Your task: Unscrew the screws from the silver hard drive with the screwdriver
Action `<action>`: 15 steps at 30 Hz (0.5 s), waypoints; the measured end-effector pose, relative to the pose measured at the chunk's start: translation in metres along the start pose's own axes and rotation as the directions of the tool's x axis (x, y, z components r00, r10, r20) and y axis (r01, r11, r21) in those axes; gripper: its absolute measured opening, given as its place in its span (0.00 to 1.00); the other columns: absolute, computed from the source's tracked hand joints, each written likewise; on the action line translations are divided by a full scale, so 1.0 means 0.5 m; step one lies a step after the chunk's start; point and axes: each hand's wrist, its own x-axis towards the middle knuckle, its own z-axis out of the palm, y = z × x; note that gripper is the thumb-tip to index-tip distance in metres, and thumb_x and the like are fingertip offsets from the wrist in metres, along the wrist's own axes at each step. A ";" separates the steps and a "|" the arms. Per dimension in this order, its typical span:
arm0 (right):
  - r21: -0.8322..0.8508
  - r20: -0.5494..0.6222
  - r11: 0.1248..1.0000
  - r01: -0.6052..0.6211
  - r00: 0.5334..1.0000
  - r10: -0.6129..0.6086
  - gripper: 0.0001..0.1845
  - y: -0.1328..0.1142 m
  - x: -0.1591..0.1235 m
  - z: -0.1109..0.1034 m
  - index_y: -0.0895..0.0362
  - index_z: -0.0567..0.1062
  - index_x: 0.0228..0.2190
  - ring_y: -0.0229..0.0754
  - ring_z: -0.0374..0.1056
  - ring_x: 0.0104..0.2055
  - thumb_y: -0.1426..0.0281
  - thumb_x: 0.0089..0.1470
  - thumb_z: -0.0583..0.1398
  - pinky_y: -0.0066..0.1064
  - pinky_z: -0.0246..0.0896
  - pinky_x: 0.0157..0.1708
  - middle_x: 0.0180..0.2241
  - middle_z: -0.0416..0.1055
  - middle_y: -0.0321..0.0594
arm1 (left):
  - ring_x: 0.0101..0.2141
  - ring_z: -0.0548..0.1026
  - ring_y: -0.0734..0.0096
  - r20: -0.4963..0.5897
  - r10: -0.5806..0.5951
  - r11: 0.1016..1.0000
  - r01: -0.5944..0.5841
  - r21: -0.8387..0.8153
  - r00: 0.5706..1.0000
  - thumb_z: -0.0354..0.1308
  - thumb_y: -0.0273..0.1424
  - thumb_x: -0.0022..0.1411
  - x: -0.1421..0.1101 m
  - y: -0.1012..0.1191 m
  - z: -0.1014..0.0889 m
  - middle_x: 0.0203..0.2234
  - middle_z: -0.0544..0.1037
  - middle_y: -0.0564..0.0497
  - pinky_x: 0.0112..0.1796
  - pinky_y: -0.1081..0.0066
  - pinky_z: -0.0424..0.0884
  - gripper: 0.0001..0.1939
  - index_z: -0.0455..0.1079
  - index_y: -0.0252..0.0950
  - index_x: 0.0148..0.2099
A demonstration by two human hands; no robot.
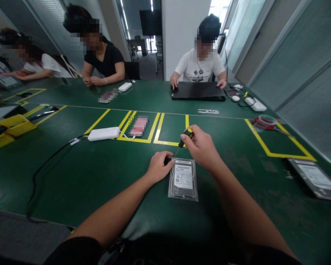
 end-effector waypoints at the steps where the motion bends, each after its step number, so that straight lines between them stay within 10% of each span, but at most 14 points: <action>1: -0.008 0.000 1.000 -0.002 1.000 0.002 0.13 0.004 0.001 0.003 0.56 0.68 0.38 0.38 0.63 0.29 0.59 0.60 0.54 0.30 0.54 0.30 0.28 0.69 0.39 | 0.44 0.72 0.61 0.005 0.007 1.000 -0.007 -0.006 1.000 0.57 0.36 0.63 0.001 -0.001 -0.001 0.42 0.79 0.51 0.48 0.61 0.68 0.12 0.71 0.39 0.48; 15: -0.038 0.041 0.999 -0.016 0.999 0.018 0.13 0.024 0.011 0.029 0.57 0.67 0.39 0.39 0.64 0.29 0.60 0.60 0.53 0.29 0.53 0.31 0.29 0.70 0.39 | 0.45 0.72 0.62 0.030 0.003 1.000 -0.003 -0.018 1.000 0.57 0.36 0.64 -0.001 0.000 -0.006 0.42 0.79 0.52 0.47 0.62 0.68 0.12 0.70 0.40 0.49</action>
